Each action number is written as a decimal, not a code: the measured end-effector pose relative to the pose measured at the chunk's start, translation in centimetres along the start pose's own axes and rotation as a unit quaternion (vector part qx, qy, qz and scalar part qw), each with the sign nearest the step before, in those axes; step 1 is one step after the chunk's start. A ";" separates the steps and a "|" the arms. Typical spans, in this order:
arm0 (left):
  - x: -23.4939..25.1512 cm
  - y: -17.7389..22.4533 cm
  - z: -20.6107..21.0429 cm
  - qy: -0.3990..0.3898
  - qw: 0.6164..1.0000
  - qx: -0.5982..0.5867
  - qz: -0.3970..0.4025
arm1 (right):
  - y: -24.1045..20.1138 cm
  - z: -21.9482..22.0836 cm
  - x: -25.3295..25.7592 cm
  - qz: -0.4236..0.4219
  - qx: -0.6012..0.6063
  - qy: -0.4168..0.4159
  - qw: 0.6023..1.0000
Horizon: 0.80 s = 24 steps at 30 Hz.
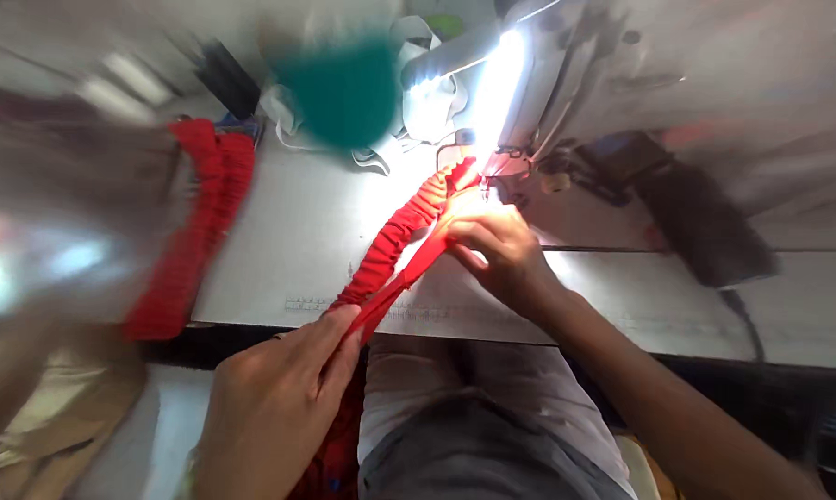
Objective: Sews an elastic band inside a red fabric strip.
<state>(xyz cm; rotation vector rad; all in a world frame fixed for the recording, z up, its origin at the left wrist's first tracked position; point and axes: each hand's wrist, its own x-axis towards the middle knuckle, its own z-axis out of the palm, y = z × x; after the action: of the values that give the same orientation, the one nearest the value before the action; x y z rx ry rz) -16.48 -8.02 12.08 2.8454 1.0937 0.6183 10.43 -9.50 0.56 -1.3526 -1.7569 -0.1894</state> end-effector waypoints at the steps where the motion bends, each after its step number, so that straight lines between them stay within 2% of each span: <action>1: 0.2 -0.1 0.0 0.001 1.000 0.002 0.012 | -0.6 0.3 0.2 -0.017 0.011 0.010 1.000; 8: 1.8 -0.7 -0.4 0.007 0.999 -0.032 0.040 | -1.5 0.2 1.3 -0.028 0.074 0.009 0.997; 13: 2.7 -1.2 -0.4 0.007 0.999 -0.033 0.026 | -0.9 -0.9 2.2 -0.031 0.085 -0.034 0.995; 21: 3.5 -0.9 -0.3 0.001 0.999 -0.013 0.030 | -0.9 -1.7 2.4 -0.036 0.060 -0.037 0.997; 24: 3.5 -0.8 -0.3 -0.005 0.999 -0.026 0.040 | -1.2 -1.9 2.0 -0.034 0.047 -0.013 0.998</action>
<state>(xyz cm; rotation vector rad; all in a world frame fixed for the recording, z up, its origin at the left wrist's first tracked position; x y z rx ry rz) -14.71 -5.20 13.49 2.8552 0.9522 0.6275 10.43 -9.69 3.51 -1.2339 -1.8135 -0.1254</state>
